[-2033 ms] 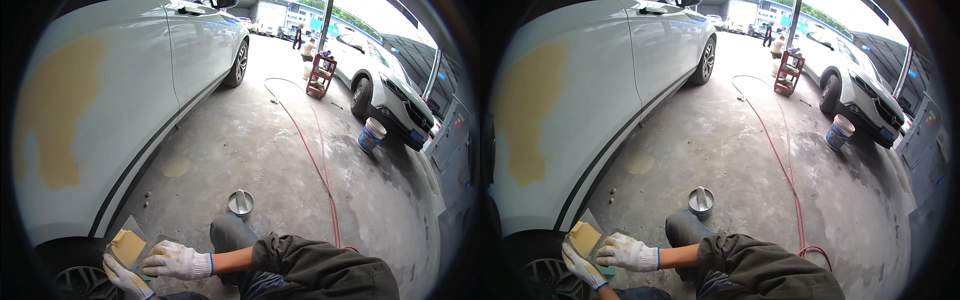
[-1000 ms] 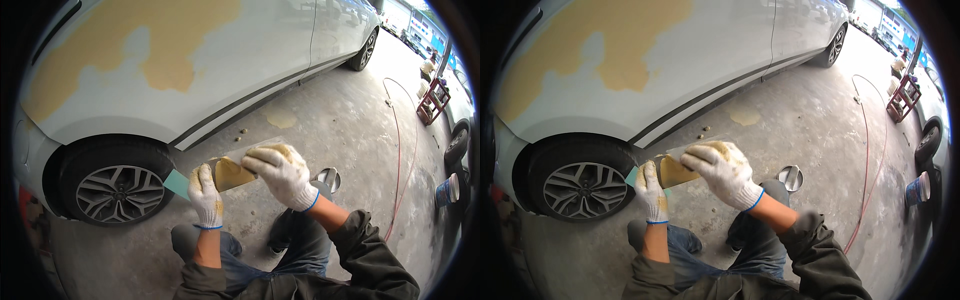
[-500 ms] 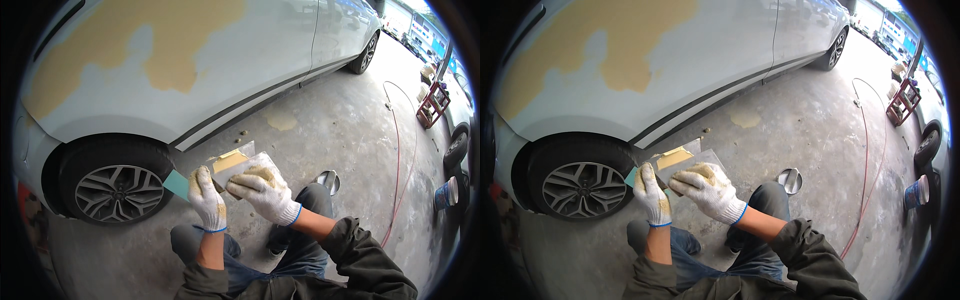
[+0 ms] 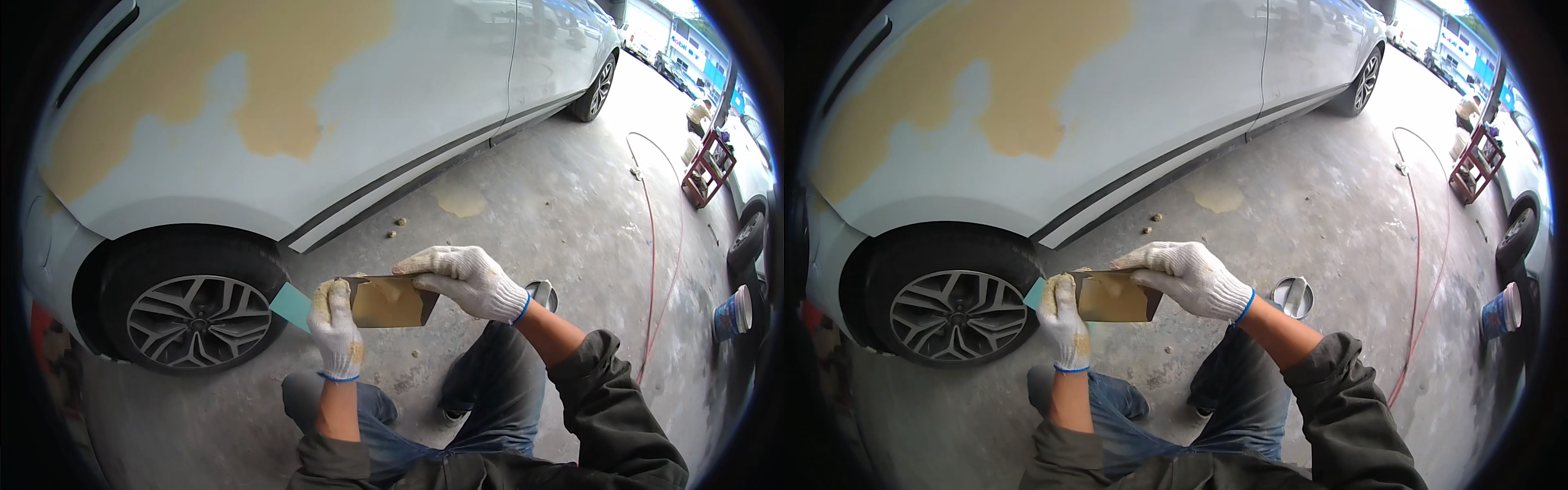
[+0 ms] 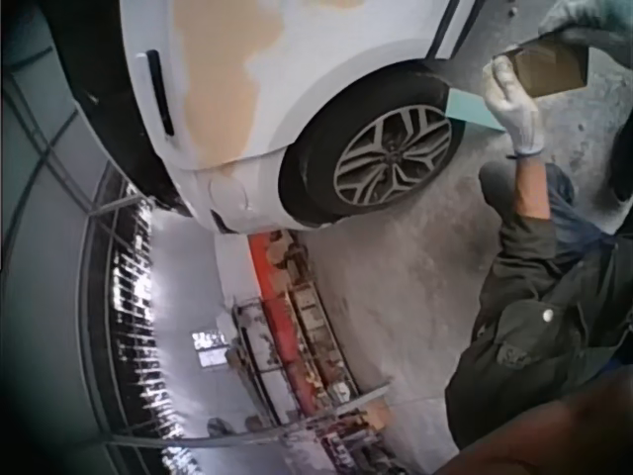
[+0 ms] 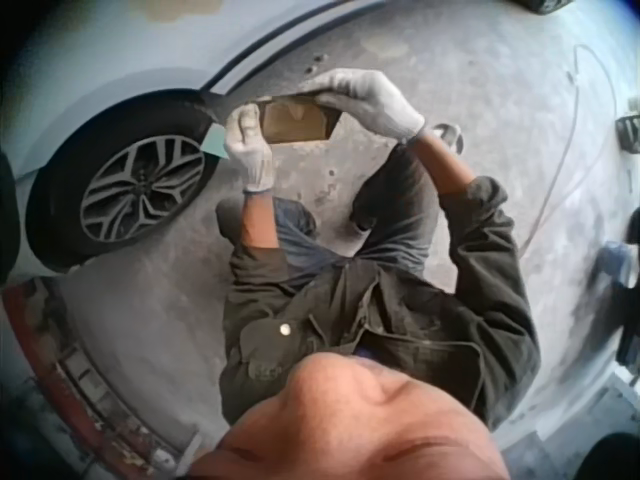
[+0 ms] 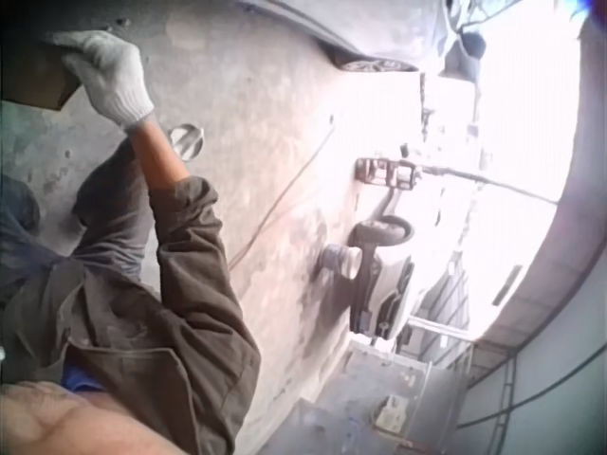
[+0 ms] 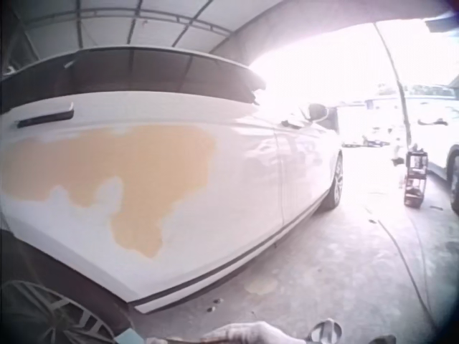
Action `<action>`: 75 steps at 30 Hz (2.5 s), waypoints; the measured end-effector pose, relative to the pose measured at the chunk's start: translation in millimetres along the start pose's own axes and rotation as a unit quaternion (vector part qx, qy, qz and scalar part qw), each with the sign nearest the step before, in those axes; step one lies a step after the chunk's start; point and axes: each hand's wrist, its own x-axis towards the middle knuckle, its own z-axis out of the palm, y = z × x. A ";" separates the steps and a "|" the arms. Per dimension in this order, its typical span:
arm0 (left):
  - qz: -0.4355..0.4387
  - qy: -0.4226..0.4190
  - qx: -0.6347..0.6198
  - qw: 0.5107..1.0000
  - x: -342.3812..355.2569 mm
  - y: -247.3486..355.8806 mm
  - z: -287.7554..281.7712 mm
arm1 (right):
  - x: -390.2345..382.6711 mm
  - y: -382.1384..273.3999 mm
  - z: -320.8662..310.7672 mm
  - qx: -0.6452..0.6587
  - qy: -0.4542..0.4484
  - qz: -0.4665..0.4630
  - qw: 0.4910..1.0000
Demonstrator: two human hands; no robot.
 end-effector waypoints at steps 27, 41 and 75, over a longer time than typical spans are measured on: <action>0.026 0.115 0.062 0.991 0.1 -13.3 5.7 | -39.3 29.2 72.5 -0.327 0.086 -0.230 0.913; 0.026 0.012 0.019 0.999 0.4 -10.1 -5.0 | -13.6 24.6 2.1 -0.135 0.008 -0.003 0.991; 0.038 -0.024 0.106 0.993 -24.5 1.7 16.0 | -0.1 23.0 7.6 0.498 0.157 0.068 0.850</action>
